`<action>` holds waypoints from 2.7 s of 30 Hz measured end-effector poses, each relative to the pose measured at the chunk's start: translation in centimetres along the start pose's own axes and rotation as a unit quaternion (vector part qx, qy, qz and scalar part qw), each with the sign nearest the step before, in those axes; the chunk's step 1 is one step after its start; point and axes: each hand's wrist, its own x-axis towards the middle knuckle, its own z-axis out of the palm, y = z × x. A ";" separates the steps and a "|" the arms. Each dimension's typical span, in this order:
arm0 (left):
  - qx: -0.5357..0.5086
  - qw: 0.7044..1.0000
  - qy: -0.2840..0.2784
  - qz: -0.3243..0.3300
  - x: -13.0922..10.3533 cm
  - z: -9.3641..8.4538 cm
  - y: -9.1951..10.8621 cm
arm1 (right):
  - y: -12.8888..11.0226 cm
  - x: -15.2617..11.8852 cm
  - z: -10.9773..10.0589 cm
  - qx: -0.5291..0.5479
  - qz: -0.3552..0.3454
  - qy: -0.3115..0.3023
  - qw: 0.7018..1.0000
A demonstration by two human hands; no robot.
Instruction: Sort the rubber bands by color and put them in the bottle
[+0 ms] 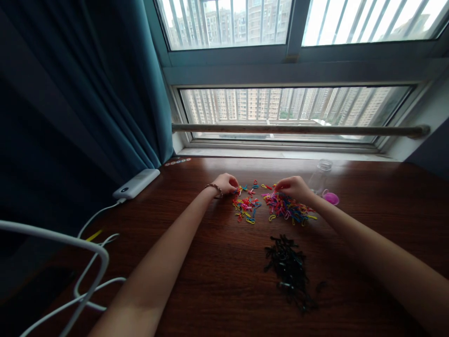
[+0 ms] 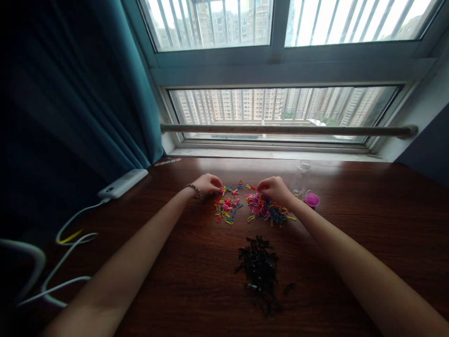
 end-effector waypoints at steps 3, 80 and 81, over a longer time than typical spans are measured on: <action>-0.036 0.999 0.023 0.007 -0.2 0.9 -0.8 | 0.3 0.8 -0.8 0.076 0.070 0.008 0.995; -0.138 0.989 0.045 0.004 -2.6 0.7 -1.4 | -3.7 2.7 4.2 0.060 -0.157 -0.148 0.975; -0.112 0.994 0.000 0.015 -2.7 0.6 -1.3 | -3.6 2.7 4.2 0.043 -0.149 -0.146 0.977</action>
